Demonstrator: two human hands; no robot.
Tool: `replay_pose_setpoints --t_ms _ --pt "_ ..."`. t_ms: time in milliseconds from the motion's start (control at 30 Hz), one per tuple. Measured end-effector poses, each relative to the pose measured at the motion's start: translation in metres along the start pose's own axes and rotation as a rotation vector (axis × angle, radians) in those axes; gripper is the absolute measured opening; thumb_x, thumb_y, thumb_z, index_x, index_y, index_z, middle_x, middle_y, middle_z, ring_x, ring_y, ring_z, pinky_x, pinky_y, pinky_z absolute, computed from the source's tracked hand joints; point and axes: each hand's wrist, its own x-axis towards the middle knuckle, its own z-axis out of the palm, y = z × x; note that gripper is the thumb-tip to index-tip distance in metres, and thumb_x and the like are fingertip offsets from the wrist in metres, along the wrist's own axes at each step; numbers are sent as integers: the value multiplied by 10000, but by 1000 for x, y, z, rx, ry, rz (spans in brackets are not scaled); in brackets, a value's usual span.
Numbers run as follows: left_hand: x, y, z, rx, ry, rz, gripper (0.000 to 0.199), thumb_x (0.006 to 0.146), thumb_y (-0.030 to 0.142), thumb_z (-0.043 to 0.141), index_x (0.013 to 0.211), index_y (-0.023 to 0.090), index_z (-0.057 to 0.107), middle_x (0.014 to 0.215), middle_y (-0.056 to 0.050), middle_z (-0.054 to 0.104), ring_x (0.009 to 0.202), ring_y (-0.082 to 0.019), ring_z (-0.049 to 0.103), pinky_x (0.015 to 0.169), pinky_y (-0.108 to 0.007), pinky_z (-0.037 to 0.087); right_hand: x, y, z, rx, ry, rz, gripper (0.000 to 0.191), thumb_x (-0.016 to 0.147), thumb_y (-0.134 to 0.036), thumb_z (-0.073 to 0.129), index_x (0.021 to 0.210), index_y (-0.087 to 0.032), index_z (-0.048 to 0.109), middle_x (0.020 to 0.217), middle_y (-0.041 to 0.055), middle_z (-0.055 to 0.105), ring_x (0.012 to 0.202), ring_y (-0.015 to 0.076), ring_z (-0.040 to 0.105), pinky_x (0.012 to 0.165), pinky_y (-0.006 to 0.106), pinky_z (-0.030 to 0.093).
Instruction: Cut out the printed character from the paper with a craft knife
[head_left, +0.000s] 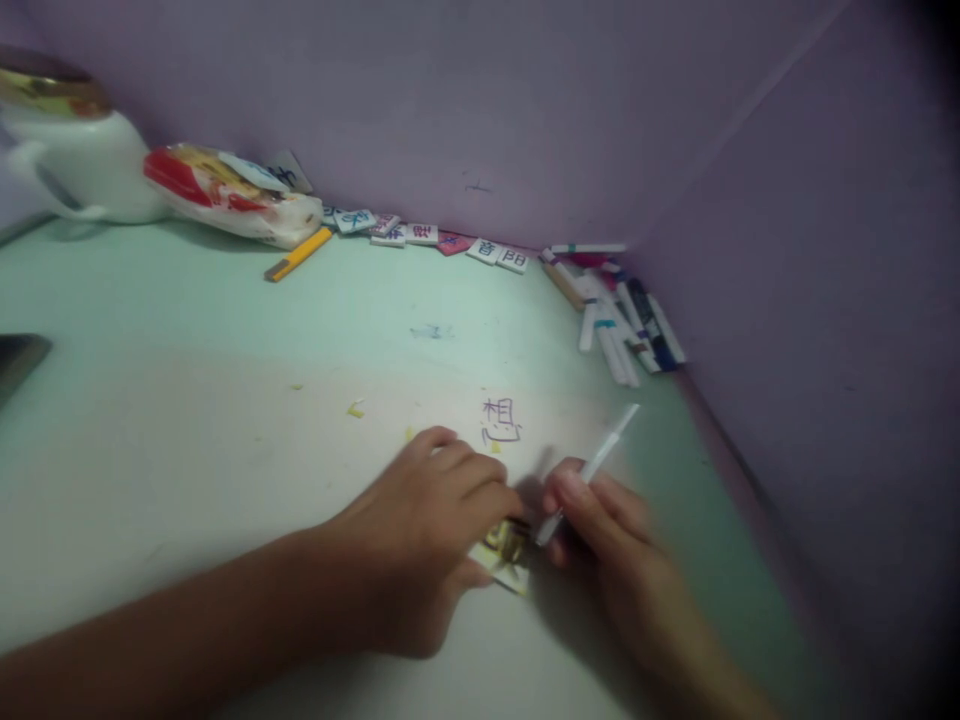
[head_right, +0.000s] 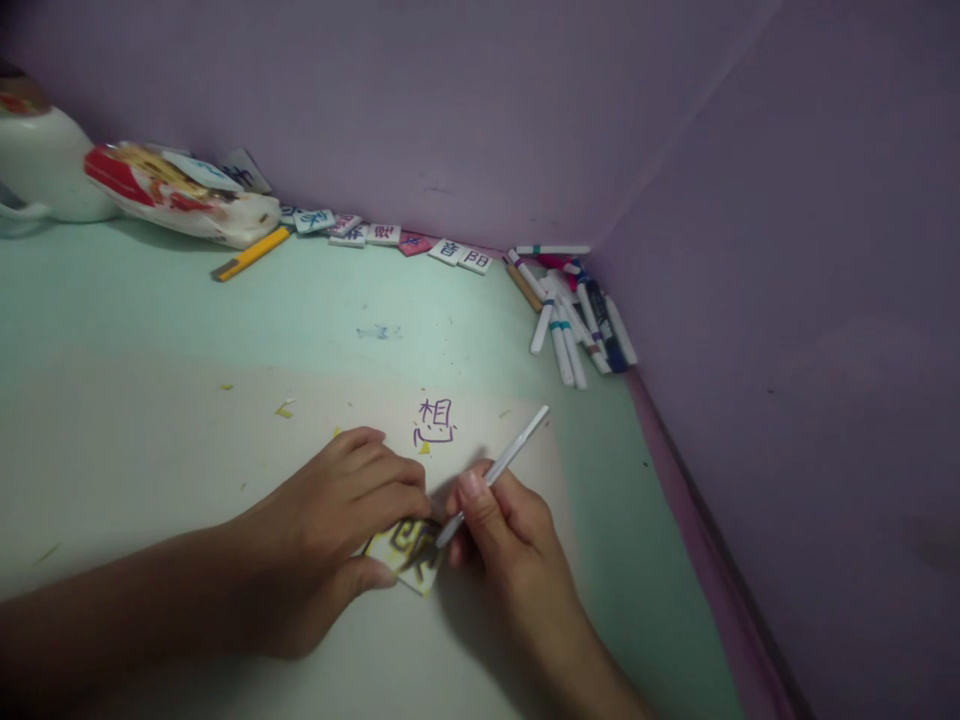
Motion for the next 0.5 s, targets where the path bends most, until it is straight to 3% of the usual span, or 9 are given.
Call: replay_pose_setpoints --t_ms 100,267,400,500 --pt "0 0 0 4 18 -4 388 702 86 616 1073 161 530 1011 -66 559 923 -230 494 943 -430 330 -1 3 1 81 67 -12 382 881 -528 603 698 -193 590 515 -48 540 480 72 449 455 167 317" --pt "1 2 4 124 114 -101 315 716 225 652 1006 141 561 934 -88 543 855 -252 456 859 -450 354 -4 15 2 120 172 -172 288 898 -444 619 727 -213 613 607 -39 586 509 68 500 456 142 376" --pt "2 5 6 222 121 -203 442 724 357 692 1085 134 566 905 -86 540 827 -253 440 851 -467 351 -13 15 -2 -139 232 -380 141 905 -298 630 776 -252 659 616 -54 613 524 71 552 488 142 429" --pt "2 6 5 231 111 -201 475 722 383 694 1109 134 577 894 -85 538 821 -252 438 845 -466 351 -22 6 -6 -399 158 -539 63 851 -218 674 817 -270 681 670 -46 685 575 101 633 513 158 487"
